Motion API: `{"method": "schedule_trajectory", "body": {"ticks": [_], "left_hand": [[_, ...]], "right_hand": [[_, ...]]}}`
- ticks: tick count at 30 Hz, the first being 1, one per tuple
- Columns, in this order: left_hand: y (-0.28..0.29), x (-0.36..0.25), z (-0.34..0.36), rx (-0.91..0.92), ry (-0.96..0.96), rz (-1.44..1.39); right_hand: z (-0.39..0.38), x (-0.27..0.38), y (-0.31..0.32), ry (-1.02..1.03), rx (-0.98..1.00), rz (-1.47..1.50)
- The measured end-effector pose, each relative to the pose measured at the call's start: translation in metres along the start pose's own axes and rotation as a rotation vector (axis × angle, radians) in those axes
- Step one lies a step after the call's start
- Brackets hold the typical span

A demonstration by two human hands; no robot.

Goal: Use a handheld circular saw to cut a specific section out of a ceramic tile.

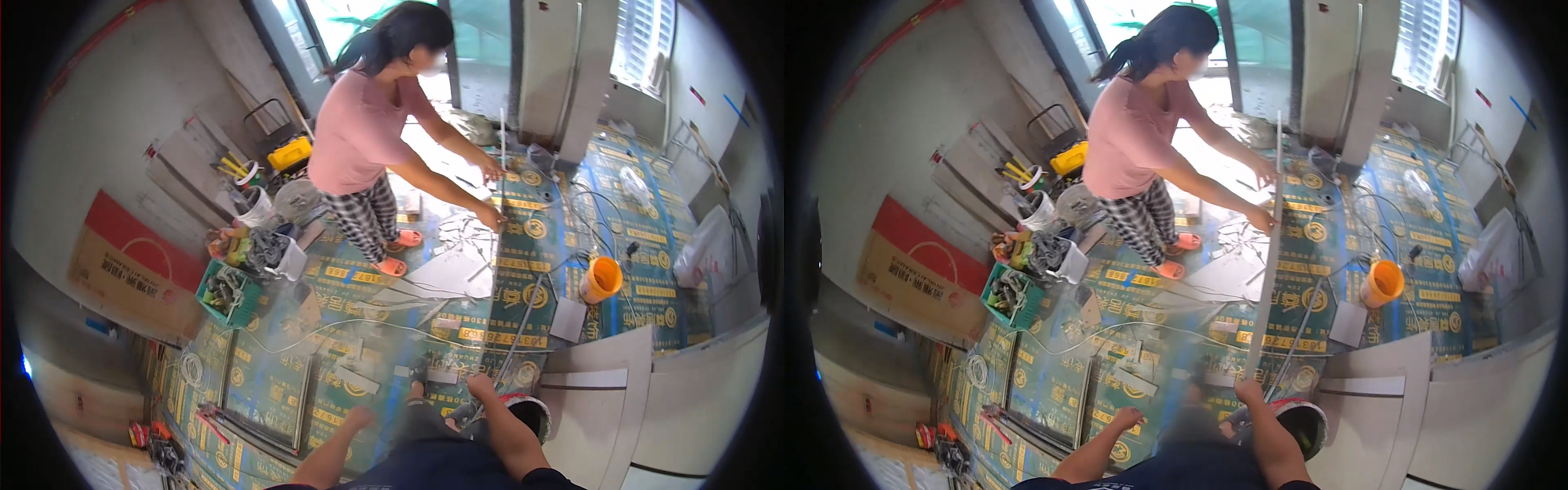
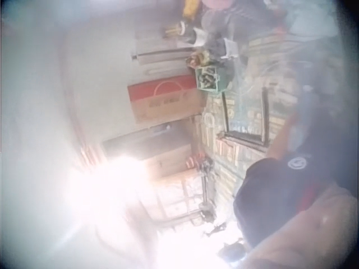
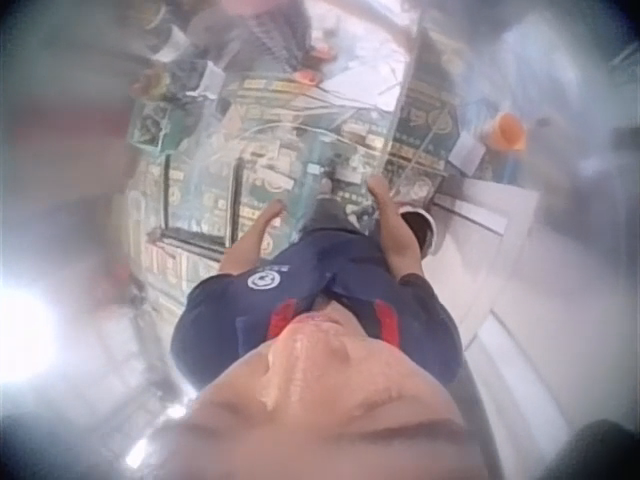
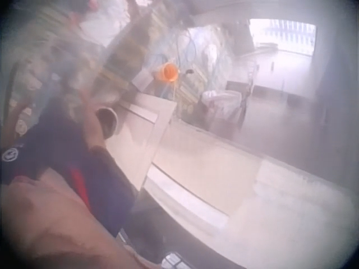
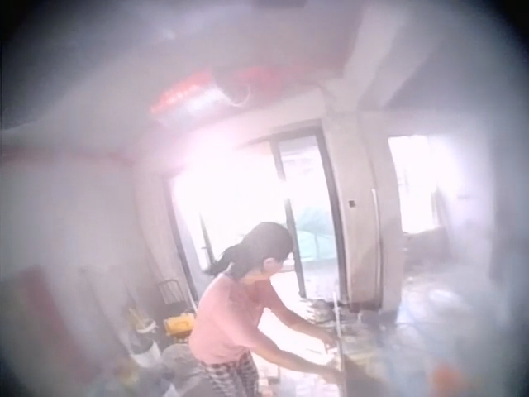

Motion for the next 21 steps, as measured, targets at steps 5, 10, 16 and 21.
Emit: {"method": "schedule_trajectory", "body": {"ticks": [5,10,16,21], "left_hand": [[-0.015,-0.005,0.036,-0.074,-0.047,-0.154],[-0.018,-0.063,0.060,0.020,0.314,-0.367],[-0.011,-0.055,0.072,-0.004,-0.182,-0.173],[-0.004,-0.038,0.066,0.089,-0.226,0.019]], "right_hand": [[-0.016,0.039,0.006,-0.055,-0.030,0.156],[-0.023,0.045,0.011,-0.148,-0.002,0.188],[-0.031,0.055,0.026,-0.038,0.058,0.192],[-0.039,0.059,0.038,-0.063,0.041,0.148]]}}
Point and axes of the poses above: each hand's wrist, its own z-axis towards the middle knuckle, its own y-axis out of the back of the hand, x = y × z, the point moved 3 cm from there along z, towards the middle knuckle, and after that the axes turned 10 degrees about -x, right-handed, at the moved point
